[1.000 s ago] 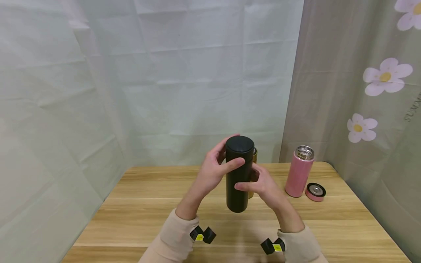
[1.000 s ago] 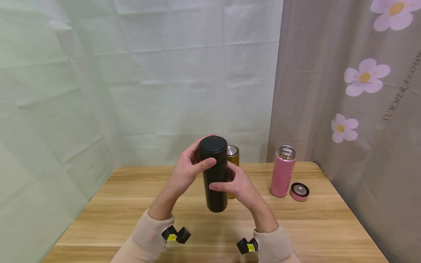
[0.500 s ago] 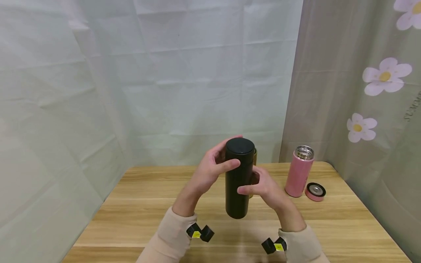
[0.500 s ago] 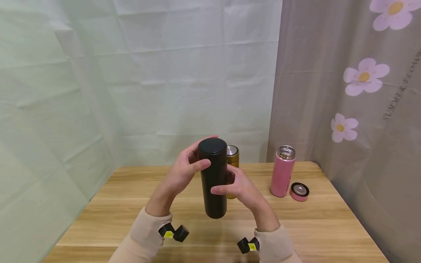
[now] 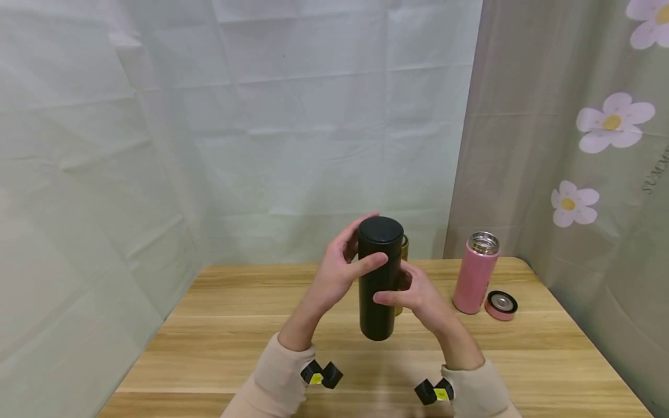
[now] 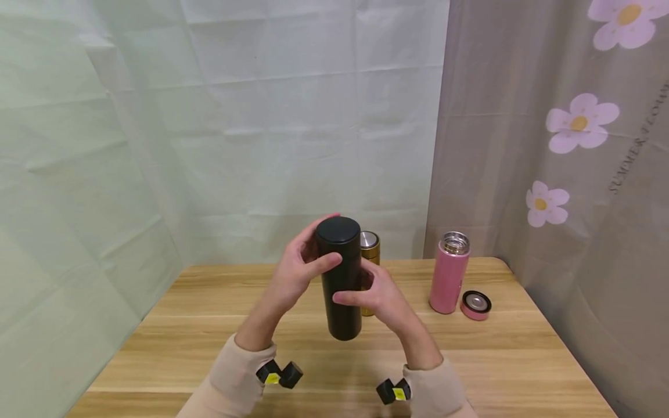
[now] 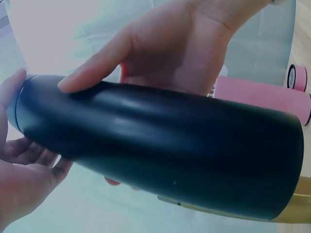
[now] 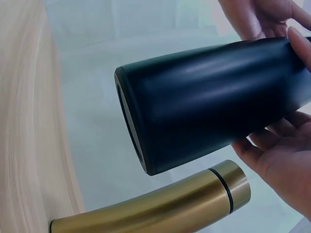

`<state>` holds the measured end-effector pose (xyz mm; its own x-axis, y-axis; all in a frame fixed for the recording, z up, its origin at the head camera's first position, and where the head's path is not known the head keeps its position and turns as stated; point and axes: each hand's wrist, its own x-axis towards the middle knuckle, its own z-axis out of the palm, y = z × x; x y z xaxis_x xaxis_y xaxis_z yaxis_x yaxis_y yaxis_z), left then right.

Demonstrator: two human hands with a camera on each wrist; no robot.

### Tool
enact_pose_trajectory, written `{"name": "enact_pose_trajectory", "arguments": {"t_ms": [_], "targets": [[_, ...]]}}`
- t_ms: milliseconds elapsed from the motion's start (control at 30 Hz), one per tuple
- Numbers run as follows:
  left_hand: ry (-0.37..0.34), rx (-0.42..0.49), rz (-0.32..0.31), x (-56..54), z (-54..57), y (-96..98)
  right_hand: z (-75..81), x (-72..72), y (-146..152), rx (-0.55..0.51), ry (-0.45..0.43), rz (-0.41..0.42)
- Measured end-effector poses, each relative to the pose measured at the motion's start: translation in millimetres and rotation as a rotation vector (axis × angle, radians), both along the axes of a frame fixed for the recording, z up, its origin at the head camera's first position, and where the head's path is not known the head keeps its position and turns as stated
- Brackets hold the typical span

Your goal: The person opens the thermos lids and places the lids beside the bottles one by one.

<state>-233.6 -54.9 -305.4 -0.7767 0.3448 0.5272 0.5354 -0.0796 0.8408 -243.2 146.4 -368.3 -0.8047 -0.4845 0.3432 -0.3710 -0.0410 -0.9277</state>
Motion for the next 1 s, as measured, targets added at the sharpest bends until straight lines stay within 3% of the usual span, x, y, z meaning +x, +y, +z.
{"name": "enact_pose_trajectory", "arguments": {"t_ms": [133, 333, 467, 700, 1000], "targets": [[-0.028, -0.003, -0.076, -0.1, 1.4, -4.1, -0.5, -0.4, 2.4, -0.021, 0.004, 0.017], [-0.028, -0.018, -0.165, -1.5, 1.3, -8.6, 0.8, 0.4, 4.7, -0.036, 0.036, 0.109], [-0.038, 0.003, -0.148, -0.7, 1.2, -7.4, 2.1, 1.3, 4.1, -0.026, 0.035, 0.097], [-0.033, 0.024, -0.060, 2.1, 0.9, -3.2, 2.4, 1.2, 2.4, -0.025, 0.026, 0.042], [-0.018, -0.013, -0.136, -0.6, 0.6, -6.4, 1.4, 2.2, 3.6, -0.027, 0.026, 0.049]]}}
